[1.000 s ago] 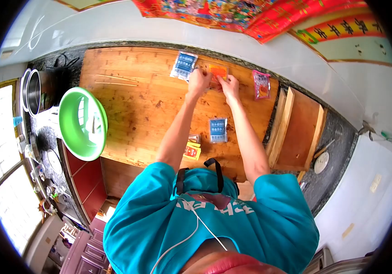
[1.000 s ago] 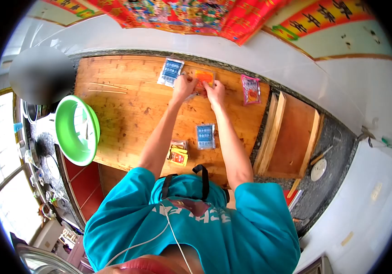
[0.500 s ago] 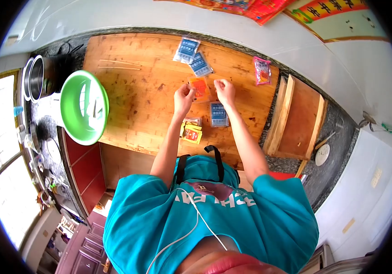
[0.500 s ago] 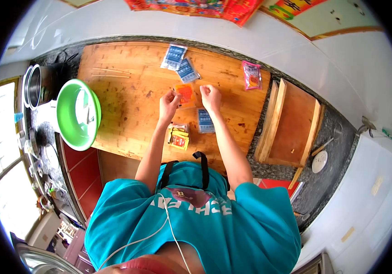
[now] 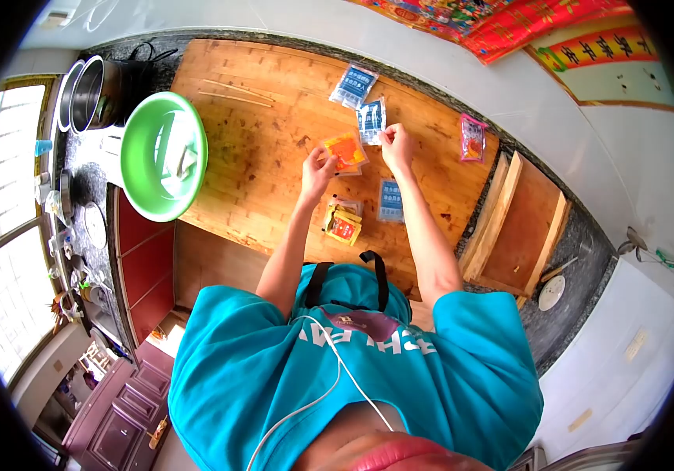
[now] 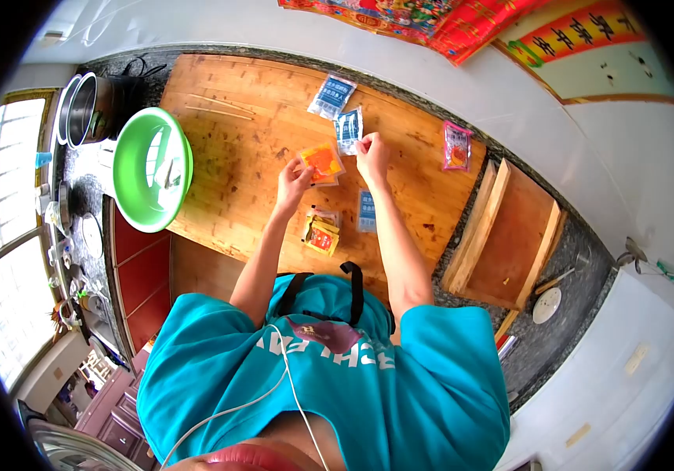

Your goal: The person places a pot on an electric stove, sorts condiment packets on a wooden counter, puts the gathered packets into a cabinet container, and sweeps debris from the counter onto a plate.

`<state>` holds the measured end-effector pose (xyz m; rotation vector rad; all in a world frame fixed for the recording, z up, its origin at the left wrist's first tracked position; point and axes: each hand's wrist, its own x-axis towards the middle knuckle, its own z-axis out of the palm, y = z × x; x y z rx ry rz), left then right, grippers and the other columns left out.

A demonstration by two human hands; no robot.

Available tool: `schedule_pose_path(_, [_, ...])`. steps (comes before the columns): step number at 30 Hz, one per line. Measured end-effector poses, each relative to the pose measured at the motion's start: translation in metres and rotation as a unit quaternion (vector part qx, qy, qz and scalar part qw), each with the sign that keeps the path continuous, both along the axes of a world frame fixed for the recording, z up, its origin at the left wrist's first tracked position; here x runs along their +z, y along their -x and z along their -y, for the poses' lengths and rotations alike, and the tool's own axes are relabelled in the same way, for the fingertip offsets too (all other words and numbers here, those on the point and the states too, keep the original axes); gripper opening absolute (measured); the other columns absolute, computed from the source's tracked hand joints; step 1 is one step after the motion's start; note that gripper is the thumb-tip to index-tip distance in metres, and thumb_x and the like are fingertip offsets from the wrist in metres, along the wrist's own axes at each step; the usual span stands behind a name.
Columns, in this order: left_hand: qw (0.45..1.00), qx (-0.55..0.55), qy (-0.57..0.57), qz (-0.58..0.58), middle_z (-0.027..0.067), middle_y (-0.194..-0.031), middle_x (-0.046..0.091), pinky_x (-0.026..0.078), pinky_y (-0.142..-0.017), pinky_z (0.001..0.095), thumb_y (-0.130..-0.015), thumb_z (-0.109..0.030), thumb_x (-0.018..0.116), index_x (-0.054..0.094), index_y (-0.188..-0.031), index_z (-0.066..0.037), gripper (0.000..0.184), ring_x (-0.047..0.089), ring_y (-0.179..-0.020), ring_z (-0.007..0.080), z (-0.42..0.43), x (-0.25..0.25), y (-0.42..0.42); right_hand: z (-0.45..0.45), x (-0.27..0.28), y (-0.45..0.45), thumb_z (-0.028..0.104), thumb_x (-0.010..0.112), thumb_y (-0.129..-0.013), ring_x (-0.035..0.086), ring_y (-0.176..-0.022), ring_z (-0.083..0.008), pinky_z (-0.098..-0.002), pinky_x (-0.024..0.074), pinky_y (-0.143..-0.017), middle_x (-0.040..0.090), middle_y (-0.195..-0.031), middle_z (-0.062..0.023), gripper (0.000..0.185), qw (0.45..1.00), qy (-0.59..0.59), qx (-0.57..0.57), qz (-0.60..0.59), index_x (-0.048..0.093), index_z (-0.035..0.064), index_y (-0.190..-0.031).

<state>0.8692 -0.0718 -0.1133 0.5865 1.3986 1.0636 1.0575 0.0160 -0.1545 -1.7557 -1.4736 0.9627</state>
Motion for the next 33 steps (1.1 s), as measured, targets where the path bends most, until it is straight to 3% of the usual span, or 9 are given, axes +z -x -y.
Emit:
schedule_pose_path(2, [1.000, -0.009, -0.003, 0.008, 0.0078, -0.096, 0.067, 0.052, -0.070, 0.0248, -0.090, -0.016, 0.059, 0.055, -0.114, 0.000, 0.029, 0.064, -0.084, 0.0126, 0.006, 0.001, 0.001, 0.019, 0.032, -0.004, 0.006, 0.062, -0.085, 0.059, -0.062, -0.0116, -0.0262, 0.0494, -0.057, 0.058, -0.071, -0.0040, 0.012, 0.955, 0.079, -0.020, -0.284, 0.050, 0.0050, -0.083])
schedule_pose_path(6, [0.998, -0.032, -0.026, 0.041, 0.0089, -0.100, 0.066, 0.054, -0.078, 0.0276, -0.090, -0.013, 0.057, 0.053, -0.119, 0.003, 0.033, 0.065, -0.088, 0.0146, 0.023, 0.006, -0.005, 0.070, 0.075, -0.021, 0.004, 0.060, -0.087, 0.058, -0.063, -0.0101, -0.0253, 0.0501, -0.059, 0.057, -0.074, -0.0016, 0.012, 0.879, 0.109, -0.104, -0.453, 0.049, 0.0071, -0.083])
schedule_pose_path(13, [0.995, -0.056, -0.039, 0.067, 0.0084, -0.094, 0.066, 0.052, -0.070, 0.0245, -0.088, -0.008, 0.055, 0.058, -0.109, 0.005, 0.024, 0.063, -0.083, 0.0124, 0.071, 0.029, -0.034, 0.155, 0.093, -0.067, 0.005, 0.059, -0.088, 0.056, -0.063, -0.0105, -0.0237, 0.0440, -0.058, 0.051, -0.073, 0.0005, 0.018, 0.882, 0.018, -0.086, -0.463, 0.042, 0.0105, -0.082])
schedule_pose_path(16, [0.996, -0.047, -0.064, -0.032, 0.0071, -0.089, 0.067, 0.049, -0.062, 0.0233, -0.085, -0.004, 0.052, 0.060, -0.103, 0.005, 0.021, 0.062, -0.075, 0.0096, 0.091, 0.026, -0.039, 0.156, 0.088, -0.073, 0.008, 0.058, -0.089, 0.056, -0.062, -0.0105, -0.0240, 0.0406, -0.056, 0.051, -0.073, -0.0003, 0.022, 0.859, 0.005, -0.089, -0.503, 0.038, 0.0128, -0.083])
schedule_pose_path(20, [0.995, -0.063, -0.054, -0.045, 0.0082, -0.092, 0.066, 0.050, -0.066, 0.0233, -0.088, -0.007, 0.054, 0.059, -0.105, 0.005, 0.021, 0.062, -0.077, 0.0107, 0.099, 0.033, -0.032, 0.157, 0.087, -0.076, 0.008, 0.059, -0.089, 0.056, -0.061, -0.0107, -0.0241, 0.0403, -0.055, 0.053, -0.073, -0.0010, 0.025, 0.855, 0.016, -0.044, -0.517, 0.036, 0.0126, -0.083])
schedule_pose_path(22, [0.997, -0.043, -0.066, -0.022, 0.0084, -0.093, 0.066, 0.050, -0.067, 0.0231, -0.088, -0.007, 0.054, 0.059, -0.105, 0.005, 0.021, 0.063, -0.078, 0.0109, 0.105, 0.040, -0.035, 0.167, 0.068, -0.077, 0.009, 0.060, -0.089, 0.056, -0.060, -0.0109, -0.0247, 0.0414, -0.052, 0.053, -0.072, -0.0010, 0.026, 0.894, 0.030, -0.030, -0.446, 0.036, 0.0104, -0.080])
schedule_pose_path(25, [0.997, -0.021, -0.079, -0.004, 0.0086, -0.094, 0.066, 0.050, -0.069, 0.0229, -0.089, -0.007, 0.054, 0.059, -0.106, 0.005, 0.022, 0.063, -0.080, 0.0111, 0.113, 0.040, -0.035, 0.195, 0.065, -0.083, 0.020, 0.064, -0.088, 0.055, -0.050, -0.0117, -0.0262, 0.0398, -0.041, 0.050, -0.057, -0.0039, 0.031, 0.987, 0.134, -0.017, -0.090, 0.039, 0.0061, -0.075])
schedule_pose_path(28, [0.995, -0.036, -0.087, -0.011, 0.0086, -0.095, 0.066, 0.050, -0.070, 0.0230, -0.088, -0.007, 0.055, 0.059, -0.107, 0.005, 0.023, 0.063, -0.081, 0.0113, 0.118, 0.030, -0.030, 0.213, 0.040, -0.099, 0.028, 0.064, -0.088, 0.059, -0.052, -0.0128, -0.0258, 0.0414, -0.039, 0.054, -0.056, -0.0074, 0.031, 0.995, 0.014, -0.012, 0.094, 0.047, 0.0032, -0.079])
schedule_pose_path(33, [0.987, -0.150, -0.053, -0.017, 0.0070, -0.093, 0.066, 0.049, -0.070, 0.0226, -0.088, -0.007, 0.056, 0.059, -0.105, 0.003, 0.021, 0.062, -0.080, 0.0107, 0.123, 0.051, -0.050, 0.230, 0.080, -0.078, 0.030, 0.066, -0.086, 0.064, -0.076, -0.0128, -0.0255, 0.0505, -0.058, 0.066, -0.086, -0.0100, 0.036, 0.963, 0.076, 0.008, -0.257, 0.057, -0.0007, -0.101])
